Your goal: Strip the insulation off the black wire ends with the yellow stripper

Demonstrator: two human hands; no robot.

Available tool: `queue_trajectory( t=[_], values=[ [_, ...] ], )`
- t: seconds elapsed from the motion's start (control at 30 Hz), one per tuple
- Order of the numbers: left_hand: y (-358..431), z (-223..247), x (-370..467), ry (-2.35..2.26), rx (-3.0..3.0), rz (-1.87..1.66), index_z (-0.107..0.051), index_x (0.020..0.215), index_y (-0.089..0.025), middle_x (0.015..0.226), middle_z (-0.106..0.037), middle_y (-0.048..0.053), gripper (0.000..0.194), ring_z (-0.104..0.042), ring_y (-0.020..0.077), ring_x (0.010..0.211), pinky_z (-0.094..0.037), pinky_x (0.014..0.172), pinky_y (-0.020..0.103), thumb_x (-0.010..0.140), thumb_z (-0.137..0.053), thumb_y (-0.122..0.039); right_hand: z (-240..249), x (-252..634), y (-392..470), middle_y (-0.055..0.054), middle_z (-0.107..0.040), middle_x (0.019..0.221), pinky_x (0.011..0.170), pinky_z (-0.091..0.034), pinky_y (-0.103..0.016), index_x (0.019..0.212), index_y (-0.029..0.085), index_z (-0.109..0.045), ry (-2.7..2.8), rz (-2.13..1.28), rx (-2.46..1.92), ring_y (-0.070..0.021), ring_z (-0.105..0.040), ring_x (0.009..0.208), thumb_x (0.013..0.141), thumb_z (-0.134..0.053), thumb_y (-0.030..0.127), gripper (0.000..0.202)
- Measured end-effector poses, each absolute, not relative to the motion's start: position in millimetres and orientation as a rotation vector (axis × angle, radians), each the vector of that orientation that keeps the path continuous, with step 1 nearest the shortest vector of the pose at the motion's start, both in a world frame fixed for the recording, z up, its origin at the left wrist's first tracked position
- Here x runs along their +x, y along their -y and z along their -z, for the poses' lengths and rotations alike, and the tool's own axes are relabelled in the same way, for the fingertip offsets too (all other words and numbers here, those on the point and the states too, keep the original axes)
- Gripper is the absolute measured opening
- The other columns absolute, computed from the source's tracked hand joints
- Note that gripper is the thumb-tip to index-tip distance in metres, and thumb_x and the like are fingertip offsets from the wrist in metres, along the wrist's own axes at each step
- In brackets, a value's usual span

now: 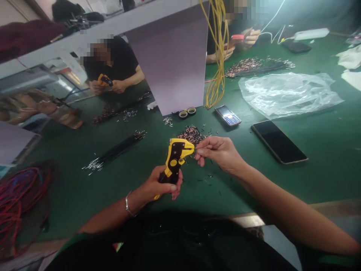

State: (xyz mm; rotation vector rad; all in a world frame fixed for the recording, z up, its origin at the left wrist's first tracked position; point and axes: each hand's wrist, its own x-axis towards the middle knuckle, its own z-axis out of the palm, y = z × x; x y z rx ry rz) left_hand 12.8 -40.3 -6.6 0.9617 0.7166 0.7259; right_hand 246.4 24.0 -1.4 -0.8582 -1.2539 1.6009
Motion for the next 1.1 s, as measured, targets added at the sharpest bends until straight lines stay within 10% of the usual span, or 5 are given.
queue_trajectory(
  t=[0.57, 1.1],
  values=[
    [42.0, 0.8, 17.3, -0.765, 1.003, -0.787, -0.062, 0.081, -0.013, 0.048, -0.053, -0.006, 0.02, -0.044, 0.0056, 0.034, -0.04, 0.037, 0.019, 0.072, -0.079, -0.019, -3.7, 248.1, -21.1, -0.003, -0.071, 0.062, 0.051, -0.053, -0.032, 0.073, 0.017, -0.067, 1.279, -1.558, -0.843, -0.0151, -0.066, 0.048, 0.069, -0.082, 0.038, 0.025],
    [25.6, -7.2, 7.0, -0.637, 0.978, -0.934, -0.064, 0.105, -0.012, 0.082, -0.064, 0.006, 0.037, -0.059, 0.0159, 0.063, -0.051, 0.057, 0.032, 0.068, -0.07, -0.011, 6.1, 247.1, -28.9, -0.002, -0.07, 0.06, 0.049, -0.051, -0.03, 0.073, 0.017, -0.065, 1.263, -1.58, -0.869, -0.0137, -0.065, 0.047, 0.07, -0.079, 0.03, 0.02]
  ],
)
